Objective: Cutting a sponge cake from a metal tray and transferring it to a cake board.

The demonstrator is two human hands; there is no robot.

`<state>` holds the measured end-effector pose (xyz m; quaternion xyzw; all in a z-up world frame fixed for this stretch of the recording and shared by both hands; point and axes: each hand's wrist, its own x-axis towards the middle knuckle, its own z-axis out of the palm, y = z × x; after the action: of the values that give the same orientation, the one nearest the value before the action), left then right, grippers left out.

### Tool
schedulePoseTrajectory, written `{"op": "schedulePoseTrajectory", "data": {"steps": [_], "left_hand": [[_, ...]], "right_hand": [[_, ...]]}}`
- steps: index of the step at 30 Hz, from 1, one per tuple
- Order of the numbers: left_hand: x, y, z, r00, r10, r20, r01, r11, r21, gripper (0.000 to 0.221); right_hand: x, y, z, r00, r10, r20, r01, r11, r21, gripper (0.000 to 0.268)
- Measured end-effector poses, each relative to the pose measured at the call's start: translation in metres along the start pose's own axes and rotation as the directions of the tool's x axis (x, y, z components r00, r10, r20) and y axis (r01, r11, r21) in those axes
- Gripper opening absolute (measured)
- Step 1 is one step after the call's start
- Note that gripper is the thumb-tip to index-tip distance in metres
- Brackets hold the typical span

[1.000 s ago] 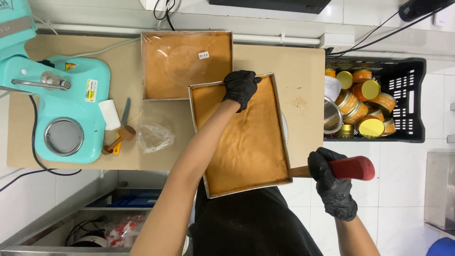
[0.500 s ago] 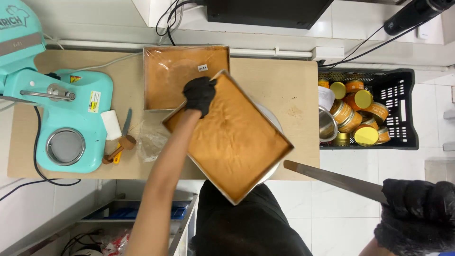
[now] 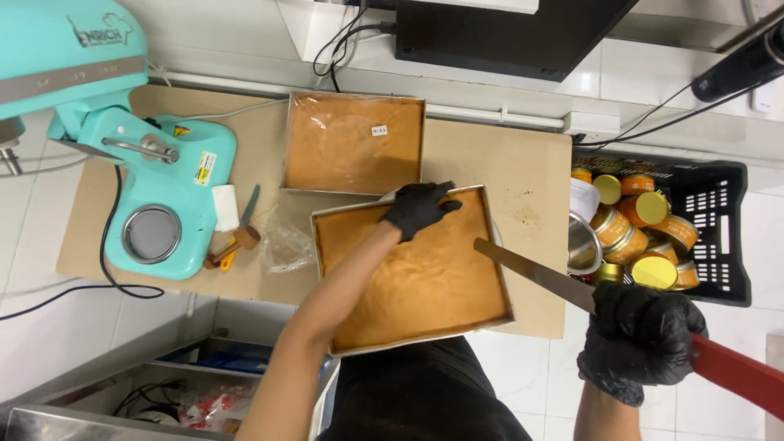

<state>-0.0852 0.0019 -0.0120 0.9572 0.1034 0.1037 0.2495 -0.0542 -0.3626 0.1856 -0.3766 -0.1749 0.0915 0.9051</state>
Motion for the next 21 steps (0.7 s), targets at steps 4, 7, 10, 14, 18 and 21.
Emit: {"op": "schedulePoseTrajectory", "data": {"steps": [4,7,10,14,18,21], "left_hand": [[0.012,0.01,0.025,0.994,-0.096,0.047,0.1,0.99,-0.098,0.034],[-0.002,0.009,0.041,0.999,-0.015,-0.047,0.011,0.996,-0.088,0.032],[-0.004,0.02,0.028,1.0,-0.028,0.009,0.028,0.997,-0.072,0.031],[-0.001,0.016,0.031,0.998,-0.026,0.055,0.031,0.996,-0.088,0.032],[-0.002,0.016,0.033,0.999,-0.046,0.025,0.048,0.995,-0.088,0.033],[-0.003,0.019,0.031,0.999,-0.049,0.022,0.05,0.997,-0.065,0.033]], "right_hand": [[0.003,0.012,-0.02,0.998,-0.03,0.06,0.034,0.996,-0.078,0.03],[0.002,0.02,-0.029,0.994,-0.045,0.101,0.059,0.988,-0.144,0.019],[0.008,0.023,-0.014,0.98,-0.052,0.19,0.099,0.965,-0.244,0.019],[0.034,0.029,0.041,0.882,-0.011,0.472,0.25,0.858,-0.448,0.037],[0.048,0.028,0.078,0.858,0.045,0.511,0.246,0.839,-0.486,0.043],[0.052,0.033,0.081,0.861,0.077,0.503,0.207,0.85,-0.484,0.045]]}}
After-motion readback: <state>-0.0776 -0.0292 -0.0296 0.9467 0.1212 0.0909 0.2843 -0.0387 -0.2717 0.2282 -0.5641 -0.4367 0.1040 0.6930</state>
